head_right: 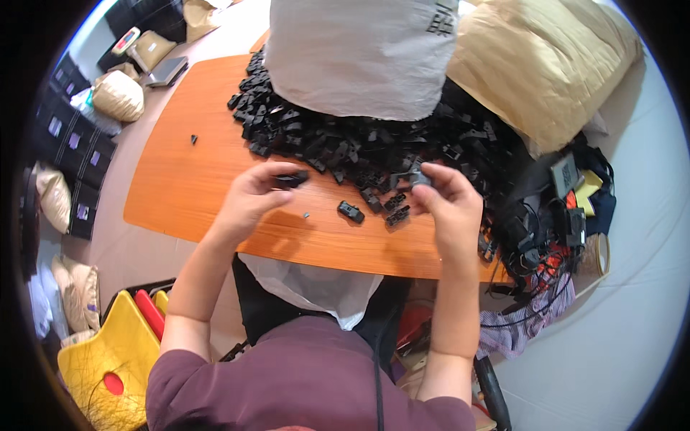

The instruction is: The person sorts small black mechanical parts by hand, transferring them from a large bulk bag into a smaller white bag.

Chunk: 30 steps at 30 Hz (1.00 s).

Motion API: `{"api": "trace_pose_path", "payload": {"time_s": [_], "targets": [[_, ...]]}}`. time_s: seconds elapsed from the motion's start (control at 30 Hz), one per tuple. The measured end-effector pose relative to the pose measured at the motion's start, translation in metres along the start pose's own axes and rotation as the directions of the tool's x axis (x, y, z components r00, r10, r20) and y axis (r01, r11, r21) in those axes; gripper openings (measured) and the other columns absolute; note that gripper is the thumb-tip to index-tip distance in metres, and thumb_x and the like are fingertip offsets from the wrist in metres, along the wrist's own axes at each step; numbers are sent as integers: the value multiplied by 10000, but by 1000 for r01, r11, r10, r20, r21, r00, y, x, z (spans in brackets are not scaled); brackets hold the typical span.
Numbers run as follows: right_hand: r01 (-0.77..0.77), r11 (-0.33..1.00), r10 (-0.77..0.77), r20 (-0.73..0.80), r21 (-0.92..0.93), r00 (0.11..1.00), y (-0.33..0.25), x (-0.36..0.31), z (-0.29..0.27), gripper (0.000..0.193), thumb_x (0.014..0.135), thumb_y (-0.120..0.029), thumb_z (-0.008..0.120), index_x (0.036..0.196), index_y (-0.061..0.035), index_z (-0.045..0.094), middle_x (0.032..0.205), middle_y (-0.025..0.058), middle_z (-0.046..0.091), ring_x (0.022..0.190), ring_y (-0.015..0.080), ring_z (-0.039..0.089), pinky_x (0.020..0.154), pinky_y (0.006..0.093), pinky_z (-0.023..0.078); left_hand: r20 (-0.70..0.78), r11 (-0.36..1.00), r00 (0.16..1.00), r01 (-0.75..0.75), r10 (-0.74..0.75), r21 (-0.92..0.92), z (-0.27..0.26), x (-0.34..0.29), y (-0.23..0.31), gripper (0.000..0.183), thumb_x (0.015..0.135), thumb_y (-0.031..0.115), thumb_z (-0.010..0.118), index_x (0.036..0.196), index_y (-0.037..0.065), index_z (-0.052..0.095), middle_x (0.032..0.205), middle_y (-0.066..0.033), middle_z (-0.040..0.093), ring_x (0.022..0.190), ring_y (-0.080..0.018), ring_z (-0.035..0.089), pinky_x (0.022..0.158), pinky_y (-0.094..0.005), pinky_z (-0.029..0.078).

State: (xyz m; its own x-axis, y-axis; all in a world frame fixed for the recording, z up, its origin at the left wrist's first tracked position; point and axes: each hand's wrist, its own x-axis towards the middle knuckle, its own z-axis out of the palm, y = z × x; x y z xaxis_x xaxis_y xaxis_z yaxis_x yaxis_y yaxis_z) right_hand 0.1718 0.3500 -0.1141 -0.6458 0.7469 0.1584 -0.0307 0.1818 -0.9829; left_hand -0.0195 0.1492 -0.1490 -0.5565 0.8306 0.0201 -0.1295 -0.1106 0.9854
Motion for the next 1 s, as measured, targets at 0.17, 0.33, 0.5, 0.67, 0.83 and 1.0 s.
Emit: {"api": "trace_pose_path", "payload": {"time_s": [0.17,0.33,0.5,0.67,0.83,1.0], "targets": [[-114,843,0,212,526,977,-5,-32,56,414,776,43,606,1179,27,510,836,76,597,671,141,606,556,245,534,191,998,980,-59,50,38,35,-2,10,363,793,3,633,1146,-11,549,1032,-63,584,849,-99,574,736,-219,481],[-5,950,-80,260,312,962,3,-37,53,328,778,46,609,1100,-5,577,920,86,585,732,117,581,560,224,509,171,908,923,-374,344,188,36,-3,27,357,749,58,686,1089,17,587,831,-58,622,739,-108,584,638,-234,472],[213,976,-218,240,45,946,-5,-33,55,309,756,64,618,1055,-11,596,1021,101,560,831,117,563,586,226,502,252,797,882,-468,398,382,34,-1,28,346,698,29,694,1033,46,609,825,-92,615,706,-192,591,612,-281,472],[198,980,-194,273,16,942,-5,-39,54,304,753,92,582,1044,6,591,1014,108,577,852,134,590,669,242,517,402,626,792,-609,459,486,24,3,38,383,663,28,713,1035,31,625,850,-91,630,730,-190,594,619,-273,485],[86,949,-161,232,304,959,6,-42,56,303,809,90,527,1104,26,549,1015,100,594,885,148,601,707,253,529,403,696,816,-569,414,438,29,4,44,372,678,89,723,1033,33,624,832,-86,635,747,-191,593,627,-275,474],[90,973,-137,219,213,966,-2,-41,60,299,817,88,511,1109,30,537,965,92,612,878,137,605,692,244,526,433,716,815,-560,385,417,28,8,40,394,692,123,726,1061,41,616,821,-72,617,767,-170,589,630,-265,469]]}}
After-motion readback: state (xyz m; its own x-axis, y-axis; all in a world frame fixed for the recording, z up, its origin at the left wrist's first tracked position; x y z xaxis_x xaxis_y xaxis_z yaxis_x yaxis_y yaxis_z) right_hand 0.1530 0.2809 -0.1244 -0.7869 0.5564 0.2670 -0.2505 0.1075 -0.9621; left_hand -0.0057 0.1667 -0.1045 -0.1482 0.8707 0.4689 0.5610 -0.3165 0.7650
